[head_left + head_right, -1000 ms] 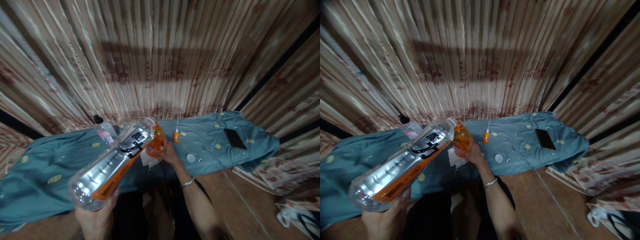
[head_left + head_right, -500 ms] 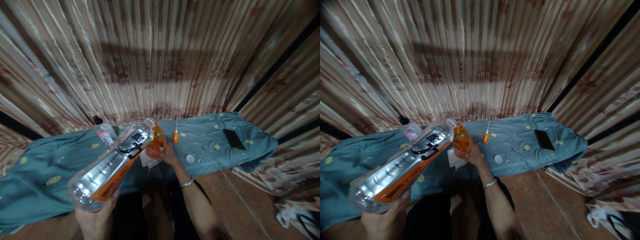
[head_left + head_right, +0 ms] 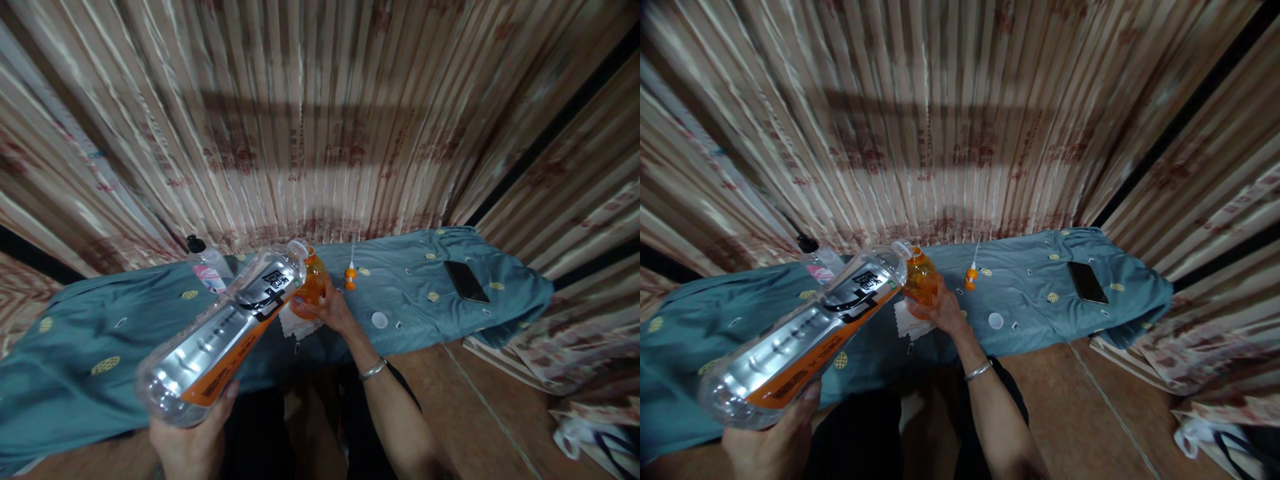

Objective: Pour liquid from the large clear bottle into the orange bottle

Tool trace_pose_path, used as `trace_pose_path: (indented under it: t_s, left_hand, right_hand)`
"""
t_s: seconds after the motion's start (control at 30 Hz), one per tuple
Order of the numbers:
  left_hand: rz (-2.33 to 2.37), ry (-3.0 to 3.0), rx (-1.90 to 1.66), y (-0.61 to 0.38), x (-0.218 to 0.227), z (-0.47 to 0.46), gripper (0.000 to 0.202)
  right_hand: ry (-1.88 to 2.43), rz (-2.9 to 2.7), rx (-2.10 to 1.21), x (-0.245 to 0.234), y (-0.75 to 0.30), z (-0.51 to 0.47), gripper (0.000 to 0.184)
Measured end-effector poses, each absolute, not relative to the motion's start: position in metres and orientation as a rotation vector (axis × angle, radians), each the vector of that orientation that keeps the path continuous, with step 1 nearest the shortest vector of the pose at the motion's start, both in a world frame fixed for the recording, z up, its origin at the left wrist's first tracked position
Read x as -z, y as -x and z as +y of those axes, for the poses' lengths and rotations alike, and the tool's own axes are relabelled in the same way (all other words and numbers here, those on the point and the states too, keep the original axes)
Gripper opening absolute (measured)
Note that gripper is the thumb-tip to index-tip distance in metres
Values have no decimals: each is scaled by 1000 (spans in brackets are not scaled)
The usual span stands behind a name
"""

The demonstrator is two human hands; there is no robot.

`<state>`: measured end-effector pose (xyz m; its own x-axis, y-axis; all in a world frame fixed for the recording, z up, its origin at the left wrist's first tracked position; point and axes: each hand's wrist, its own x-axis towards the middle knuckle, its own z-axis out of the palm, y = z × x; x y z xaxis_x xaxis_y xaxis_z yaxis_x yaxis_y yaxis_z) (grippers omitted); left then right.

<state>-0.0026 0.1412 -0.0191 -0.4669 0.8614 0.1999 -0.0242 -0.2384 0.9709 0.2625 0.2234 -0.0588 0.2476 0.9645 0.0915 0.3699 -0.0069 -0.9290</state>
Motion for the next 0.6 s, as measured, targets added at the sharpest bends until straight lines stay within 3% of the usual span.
trace_pose_path:
  t_s: [0.6]
  left_hand:
    - [1377, -1088, -1749, 1, 18, 140, 89]
  right_hand:
    - [1528, -1294, -773, 65, -265, 224, 82]
